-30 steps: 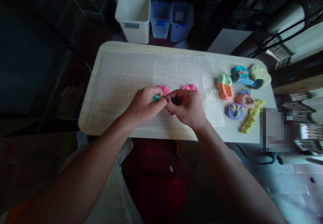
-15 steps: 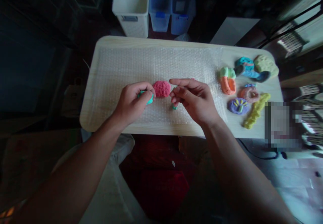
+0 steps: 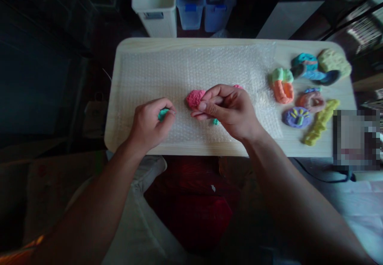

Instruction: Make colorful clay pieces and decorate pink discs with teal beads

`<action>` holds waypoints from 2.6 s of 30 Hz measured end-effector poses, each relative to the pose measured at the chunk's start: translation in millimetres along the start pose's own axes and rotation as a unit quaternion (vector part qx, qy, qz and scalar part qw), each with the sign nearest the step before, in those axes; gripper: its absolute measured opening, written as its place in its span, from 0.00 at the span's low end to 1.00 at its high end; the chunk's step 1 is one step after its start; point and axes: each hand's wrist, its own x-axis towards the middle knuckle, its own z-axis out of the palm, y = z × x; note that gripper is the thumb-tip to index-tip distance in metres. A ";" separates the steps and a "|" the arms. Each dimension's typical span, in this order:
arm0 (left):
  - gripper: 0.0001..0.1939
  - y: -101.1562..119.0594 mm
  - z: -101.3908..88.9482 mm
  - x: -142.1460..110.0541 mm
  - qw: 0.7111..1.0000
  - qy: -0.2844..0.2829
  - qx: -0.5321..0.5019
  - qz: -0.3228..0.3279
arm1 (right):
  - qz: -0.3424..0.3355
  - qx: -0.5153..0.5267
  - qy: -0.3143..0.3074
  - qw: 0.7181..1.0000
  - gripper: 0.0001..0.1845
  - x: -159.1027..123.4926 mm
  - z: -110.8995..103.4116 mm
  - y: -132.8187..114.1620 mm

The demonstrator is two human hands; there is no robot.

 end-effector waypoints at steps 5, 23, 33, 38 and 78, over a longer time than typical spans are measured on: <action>0.06 3.1 6.7 1.7 0.995 -0.024 0.055 0.083 | -0.009 -0.020 0.028 0.999 0.18 1.3 -2.6 -4.2; 0.12 26.5 30.9 -1.0 0.982 -0.046 0.123 0.136 | -0.060 -0.046 0.156 0.985 0.21 8.6 -30.8 -4.2; 0.14 71.9 76.0 5.8 0.982 -0.053 0.161 0.087 | -0.030 -0.076 0.148 0.986 0.18 -1.1 -36.5 -12.2; 0.06 71.0 82.1 8.2 0.985 -0.037 0.148 0.082 | -0.046 -0.059 0.159 0.984 0.18 -1.1 -44.1 -11.5; 0.10 31.3 39.1 35.9 0.914 0.097 -0.378 -0.106 | 0.001 -0.103 0.064 0.993 0.10 -2.1 -18.3 -0.9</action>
